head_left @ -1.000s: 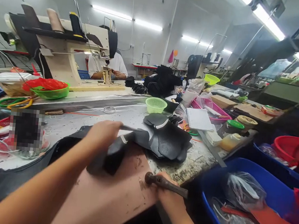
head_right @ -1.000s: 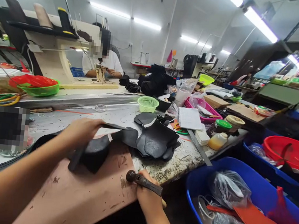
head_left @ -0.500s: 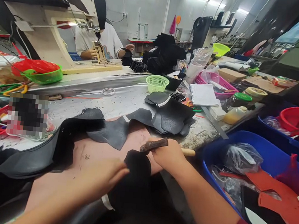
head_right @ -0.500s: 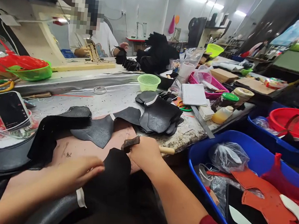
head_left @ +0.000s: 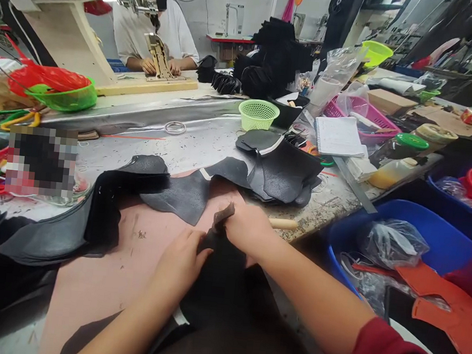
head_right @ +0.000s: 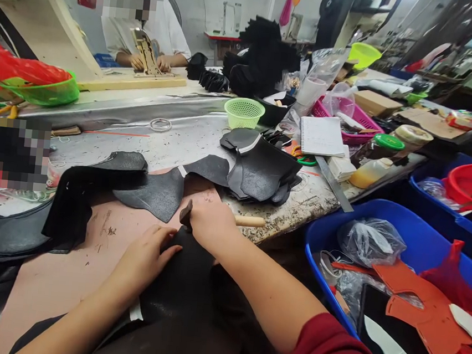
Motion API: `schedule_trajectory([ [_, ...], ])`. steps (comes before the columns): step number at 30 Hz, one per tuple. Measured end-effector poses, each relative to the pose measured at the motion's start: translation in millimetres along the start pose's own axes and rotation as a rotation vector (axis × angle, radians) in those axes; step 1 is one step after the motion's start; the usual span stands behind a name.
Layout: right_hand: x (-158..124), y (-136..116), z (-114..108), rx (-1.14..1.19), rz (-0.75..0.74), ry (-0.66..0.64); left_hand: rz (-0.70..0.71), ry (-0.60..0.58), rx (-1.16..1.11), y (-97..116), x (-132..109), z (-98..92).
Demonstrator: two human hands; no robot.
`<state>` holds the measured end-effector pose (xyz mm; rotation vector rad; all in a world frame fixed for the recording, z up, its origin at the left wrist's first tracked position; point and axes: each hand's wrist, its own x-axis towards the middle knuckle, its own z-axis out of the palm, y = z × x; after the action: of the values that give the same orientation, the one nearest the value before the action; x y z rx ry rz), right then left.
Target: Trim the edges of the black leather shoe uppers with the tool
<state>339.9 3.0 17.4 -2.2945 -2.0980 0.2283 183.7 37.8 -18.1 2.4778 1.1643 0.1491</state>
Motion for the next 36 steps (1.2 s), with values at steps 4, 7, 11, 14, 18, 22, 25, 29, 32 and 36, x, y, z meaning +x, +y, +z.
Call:
schedule_trajectory([
  [4, 4.2, -2.0, -3.4, 0.009, -0.027, -0.041, -0.005, -0.003, -0.124, -5.8, 1.2, 4.2],
  [7, 4.6, -3.3, -8.6, -0.002, 0.000, -0.086, 0.072, 0.014, -0.071, -5.4, -0.8, 6.1],
  [11, 3.7, -6.0, -15.5, -0.033, -0.045, -0.080, 0.150, -0.017, 0.127, 0.2, -2.1, 4.7],
  [14, 3.8, -8.0, -19.0, -0.029, -0.121, 0.003, 0.186, -0.051, 0.228, 3.6, -1.0, 1.4],
  [18, 7.4, -9.0, -20.9, -0.040, -0.129, -0.010, 0.221, -0.073, 0.265, 3.3, 1.6, -2.8],
  [22, 10.1, -5.9, -19.1, -0.031, -0.069, 0.006, 0.174, -0.088, 0.180, -0.6, 4.7, -3.7],
  [25, 10.3, -1.9, -15.2, -0.007, -0.033, 0.041, 0.144, -0.065, 0.086, -4.6, 5.4, -3.2],
  [29, 8.0, 1.0, -12.4, -0.005, 0.017, -0.025, 0.168, -0.062, 0.089, -9.6, 2.7, -4.3],
  [32, 4.5, -1.4, -10.9, 0.011, -0.042, 0.046, 0.162, -0.080, 0.085, -12.0, 0.6, -6.4],
  [36, 0.7, -5.9, -8.6, 0.001, -0.078, -0.071, 0.172, -0.105, 0.067, -14.7, -1.8, -9.5],
])
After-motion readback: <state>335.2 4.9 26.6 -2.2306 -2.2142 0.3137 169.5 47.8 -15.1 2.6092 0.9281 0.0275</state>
